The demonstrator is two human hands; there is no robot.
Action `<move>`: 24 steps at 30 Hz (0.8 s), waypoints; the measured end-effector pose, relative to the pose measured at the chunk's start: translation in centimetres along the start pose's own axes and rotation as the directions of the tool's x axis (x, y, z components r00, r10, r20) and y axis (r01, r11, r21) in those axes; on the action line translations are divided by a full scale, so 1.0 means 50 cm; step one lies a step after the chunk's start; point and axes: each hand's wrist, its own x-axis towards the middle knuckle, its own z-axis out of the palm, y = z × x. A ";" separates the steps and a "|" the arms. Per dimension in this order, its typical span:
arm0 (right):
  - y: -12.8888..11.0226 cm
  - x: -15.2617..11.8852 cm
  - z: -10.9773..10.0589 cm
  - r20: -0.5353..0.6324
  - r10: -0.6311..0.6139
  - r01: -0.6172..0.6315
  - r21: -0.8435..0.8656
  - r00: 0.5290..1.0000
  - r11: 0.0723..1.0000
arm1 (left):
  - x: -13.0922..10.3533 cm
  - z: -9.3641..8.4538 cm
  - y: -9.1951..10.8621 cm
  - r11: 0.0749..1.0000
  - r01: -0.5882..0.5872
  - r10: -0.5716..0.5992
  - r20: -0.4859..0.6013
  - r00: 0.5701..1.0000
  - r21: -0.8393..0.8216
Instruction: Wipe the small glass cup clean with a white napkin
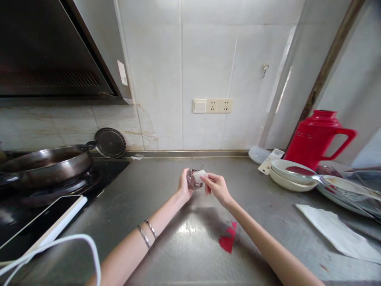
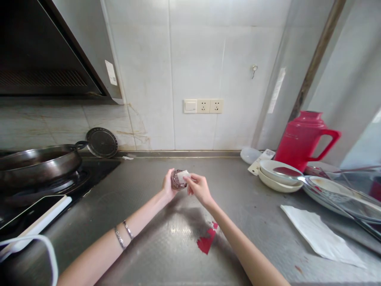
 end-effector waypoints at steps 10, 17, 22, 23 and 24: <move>0.047 0.021 -0.036 -0.217 0.145 -0.145 0.016 0.965 0.989 | 0.004 -0.006 0.015 0.998 0.002 -0.006 -0.050 0.999 -0.063; 0.036 0.001 0.009 0.044 0.326 -0.320 0.354 0.944 0.879 | 0.008 -0.011 0.009 0.998 -0.023 0.022 -0.019 1.000 -0.061; 0.029 -0.004 0.015 0.079 0.304 -0.311 0.383 0.949 0.870 | 0.001 -0.014 0.003 0.999 0.031 -0.031 0.065 0.997 -0.012; 0.029 -0.004 0.016 0.070 0.296 -0.300 0.377 0.953 0.876 | 0.001 -0.015 0.002 0.999 0.036 -0.036 0.085 0.996 -0.001; 0.030 -0.004 0.016 0.056 0.289 -0.289 0.373 0.956 0.882 | 0.003 -0.016 0.001 0.999 0.039 -0.040 0.101 0.994 0.010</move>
